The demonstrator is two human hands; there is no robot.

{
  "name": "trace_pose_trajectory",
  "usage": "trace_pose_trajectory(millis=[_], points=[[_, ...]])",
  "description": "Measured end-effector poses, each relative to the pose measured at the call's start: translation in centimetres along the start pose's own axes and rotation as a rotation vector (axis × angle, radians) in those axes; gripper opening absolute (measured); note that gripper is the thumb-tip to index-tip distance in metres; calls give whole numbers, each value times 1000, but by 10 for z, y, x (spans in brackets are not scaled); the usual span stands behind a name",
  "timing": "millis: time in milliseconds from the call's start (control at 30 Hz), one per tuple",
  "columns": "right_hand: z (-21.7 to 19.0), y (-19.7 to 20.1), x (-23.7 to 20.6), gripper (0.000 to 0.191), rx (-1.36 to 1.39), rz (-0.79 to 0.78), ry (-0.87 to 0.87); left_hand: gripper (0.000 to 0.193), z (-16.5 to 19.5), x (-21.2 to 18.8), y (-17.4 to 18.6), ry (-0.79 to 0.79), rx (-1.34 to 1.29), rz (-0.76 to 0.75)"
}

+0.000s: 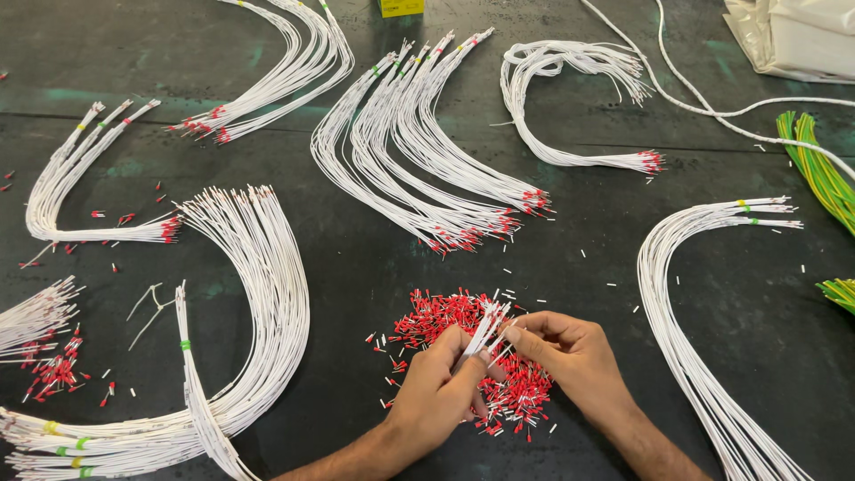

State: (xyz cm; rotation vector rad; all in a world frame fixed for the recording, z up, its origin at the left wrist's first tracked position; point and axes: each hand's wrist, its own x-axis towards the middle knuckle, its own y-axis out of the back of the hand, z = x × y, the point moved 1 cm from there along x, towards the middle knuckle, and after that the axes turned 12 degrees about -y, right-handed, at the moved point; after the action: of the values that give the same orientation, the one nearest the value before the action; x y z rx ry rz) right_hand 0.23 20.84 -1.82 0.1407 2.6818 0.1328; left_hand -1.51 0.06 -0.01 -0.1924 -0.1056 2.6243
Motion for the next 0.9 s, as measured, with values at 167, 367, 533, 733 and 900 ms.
trace_pose_trajectory(millis=[167, 367, 533, 733, 900], points=[[-1, 1, -1, 25, 140, 24, 48, 16, 2, 0, -1, -12, 42, -15], [2, 4, 2, 21, 111, 30, 67, 15, 4, 1, -2, -15, 40, -9], [1, 0, 2, 20, 83, 13, 67, 16, 3, 1, -1, -20, -4, -4], [-6, -4, -4, 25, 62, 16, 73, 14, -5, 2, 4, -92, 43, 6], [-5, -6, -6, 26, 48, 39, 58, 14, -4, 2, 6, -90, 51, 43]])
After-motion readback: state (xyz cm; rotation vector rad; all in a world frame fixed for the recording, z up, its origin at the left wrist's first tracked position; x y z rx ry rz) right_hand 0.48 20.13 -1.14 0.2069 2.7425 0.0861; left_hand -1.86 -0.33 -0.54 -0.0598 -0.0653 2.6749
